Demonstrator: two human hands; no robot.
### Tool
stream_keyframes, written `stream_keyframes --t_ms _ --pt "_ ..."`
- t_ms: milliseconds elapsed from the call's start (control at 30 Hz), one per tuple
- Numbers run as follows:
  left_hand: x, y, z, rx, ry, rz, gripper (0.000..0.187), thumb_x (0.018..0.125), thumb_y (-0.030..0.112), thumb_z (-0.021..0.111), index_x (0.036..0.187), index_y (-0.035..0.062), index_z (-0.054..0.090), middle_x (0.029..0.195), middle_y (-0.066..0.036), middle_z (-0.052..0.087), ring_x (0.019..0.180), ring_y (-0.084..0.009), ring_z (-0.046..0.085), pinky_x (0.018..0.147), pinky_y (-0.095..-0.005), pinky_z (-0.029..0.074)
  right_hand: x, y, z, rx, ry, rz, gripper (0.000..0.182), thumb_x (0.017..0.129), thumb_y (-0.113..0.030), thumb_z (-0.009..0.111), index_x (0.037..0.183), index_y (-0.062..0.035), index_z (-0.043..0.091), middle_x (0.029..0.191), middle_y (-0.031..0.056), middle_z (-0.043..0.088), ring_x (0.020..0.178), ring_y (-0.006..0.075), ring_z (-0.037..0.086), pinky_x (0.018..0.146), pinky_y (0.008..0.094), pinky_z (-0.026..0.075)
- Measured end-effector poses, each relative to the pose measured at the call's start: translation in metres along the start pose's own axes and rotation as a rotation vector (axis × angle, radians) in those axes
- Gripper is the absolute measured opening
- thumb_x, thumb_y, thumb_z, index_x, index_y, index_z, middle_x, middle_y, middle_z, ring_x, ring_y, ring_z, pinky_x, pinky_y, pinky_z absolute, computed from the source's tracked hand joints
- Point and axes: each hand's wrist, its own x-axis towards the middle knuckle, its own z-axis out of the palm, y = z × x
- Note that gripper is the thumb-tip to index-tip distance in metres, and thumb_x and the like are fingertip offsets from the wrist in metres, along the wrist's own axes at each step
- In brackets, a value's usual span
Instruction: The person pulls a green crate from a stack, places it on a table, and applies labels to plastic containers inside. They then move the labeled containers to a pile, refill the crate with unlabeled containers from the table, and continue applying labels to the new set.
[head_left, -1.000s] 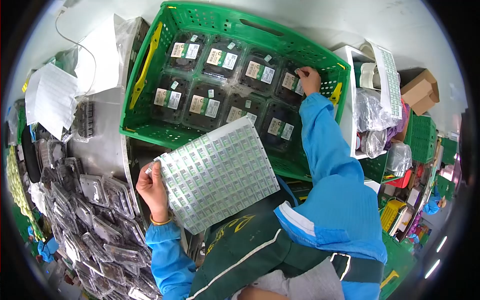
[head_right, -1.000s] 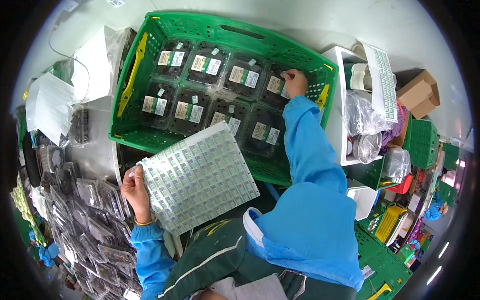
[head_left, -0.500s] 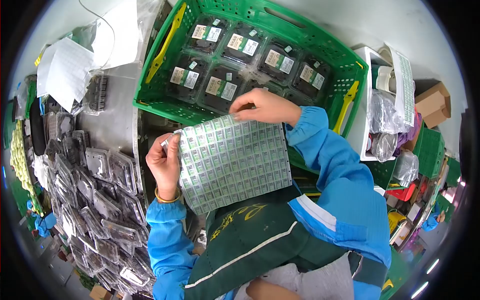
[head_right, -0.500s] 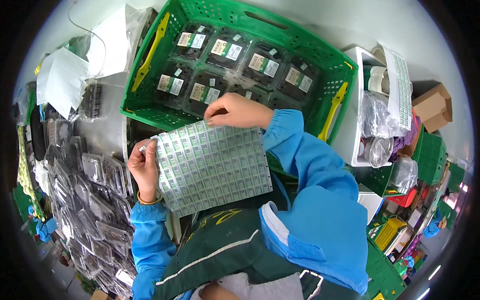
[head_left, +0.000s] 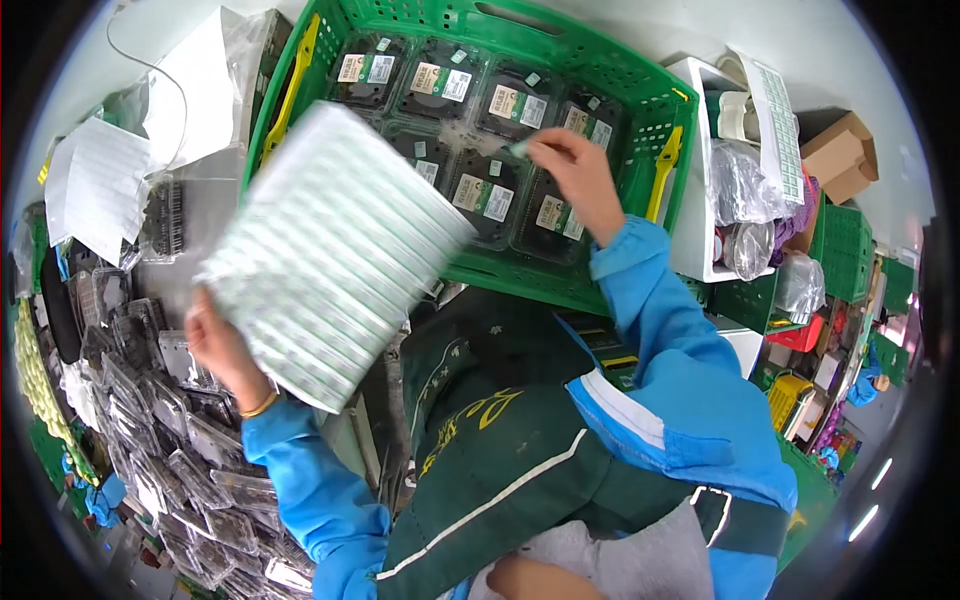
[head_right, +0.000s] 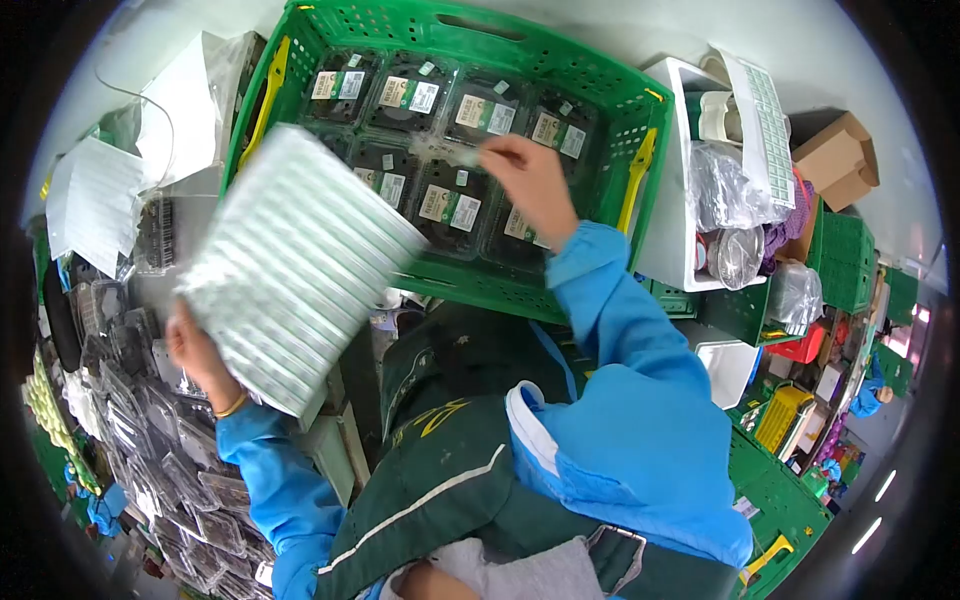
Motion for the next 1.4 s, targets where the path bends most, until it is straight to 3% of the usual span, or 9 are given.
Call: stream_keyframes --t_ms 200,233,300,433,633,800,900,1167,1400 --pt "0.068 -0.02 -0.046 -0.164 0.428 -0.157 0.019 0.089 0.022 0.061 0.083 0.0037 0.061 0.072 -0.006 0.061 0.056 -0.0125 0.053 0.045 -0.0262 0.043 -0.007 0.137 -0.073 -0.608 0.073 0.104 0.022 0.076 -0.019 0.068 0.09 -0.0018 0.068 0.077 0.0092 0.068 0.071 0.0171 0.063 0.066 0.0309 0.049" --pt "0.096 -0.082 -0.082 -0.002 0.146 0.135 0.019 0.089 0.022 0.057 0.087 0.0037 0.062 0.07 -0.007 0.062 0.052 -0.0173 0.053 0.045 -0.0291 0.043 -0.012 0.124 -0.067 -0.601 0.096 0.144 0.022 0.076 -0.02 0.068 0.09 -0.0021 0.068 0.077 0.0103 0.067 0.07 0.0189 0.063 0.066 0.0318 0.049" --pt "0.127 -0.132 -0.104 1.402 0.192 1.16 0.023 0.09 0.028 0.054 0.092 0.0075 0.063 0.076 -0.005 0.059 0.067 -0.0183 0.056 0.063 -0.0324 0.047 -0.006 0.142 -0.067 -0.713 0.063 0.146 0.022 0.078 -0.021 0.067 0.09 -0.0025 0.068 0.082 0.0118 0.068 0.076 0.0207 0.064 0.07 0.0317 0.049" --pt "0.038 -0.08 -0.002 0.059 0.378 0.022 0.054 0.084 0.014 0.066 0.131 -0.0008 0.042 0.131 -0.016 0.045 0.117 -0.0218 0.047 0.094 -0.0309 0.042 0.007 0.163 -0.077 -0.884 0.044 0.145 0.028 0.078 -0.023 0.071 0.094 0.0001 0.066 0.089 0.0137 0.068 0.08 0.0233 0.065 0.073 0.0343 0.049" --pt "-0.105 -0.029 -0.006 0.397 0.165 0.157 0.031 0.082 0.007 0.065 0.112 0.0005 0.06 0.116 -0.015 0.061 0.11 -0.0224 0.058 0.092 -0.0329 0.045 0.023 0.12 -0.057 -0.681 0.096 0.095 0.023 0.084 -0.014 0.066 0.099 0.0019 0.061 0.09 0.0106 0.063 0.079 0.0176 0.059 0.071 0.0313 0.049" --pt "-0.154 -0.027 -0.081 0.449 0.411 0.039 0.023 0.082 0.001 0.063 0.105 0.0017 0.063 0.112 -0.012 0.062 0.104 -0.0211 0.058 0.09 -0.0311 0.045 0.022 -0.021 0.121 -0.19 -0.44 -0.098 0.026 0.089 -0.006 0.057 0.112 0.006 0.056 0.109 0.0129 0.06 0.094 0.0171 0.059 0.081 0.0286 0.05" --pt "-0.158 -0.012 -0.14 0.61 0.635 0.12 0.024 0.08 -0.004 0.061 0.103 0.0021 0.063 0.107 -0.012 0.063 0.103 -0.0253 0.059 0.092 -0.0348 0.043 -0.002 -0.065 0.239 -0.155 -0.849 -0.255 0.026 0.086 -0.005 0.061 0.111 0.0016 0.059 0.093 0.0089 0.066 0.084 0.0128 0.062 0.074 0.0256 0.049" --pt "-0.169 -0.044 -0.275 0.934 0.772 -0.366 0.094 0.067 0.042 0.079 0.132 -0.0091 0.035 0.129 -0.029 0.044 0.119 -0.0406 0.044 0.101 -0.0417 0.035 -0.04 -0.076 0.503 0.011 -1.316 -0.253 0.038 0.085 -0.014 0.064 0.117 0.0042 0.053 0.085 0.0087 0.066 0.075 0.0141 0.062 0.066 0.0258 0.05" --pt "-0.163 -0.039 -0.277 0.911 0.637 -0.453 0.127 0.054 0.054 0.083 0.142 -0.005 0.014 0.138 -0.033 0.029 0.128 -0.0436 0.033 0.104 -0.0452 0.031 -0.078 -0.125 0.674 0.036 -1.053 -0.152 0.08 0.077 -0.041 0.07 0.134 0.0051 0.037 0.106 0.0173 0.063 0.098 0.0257 0.06 0.085 0.0332 0.045"
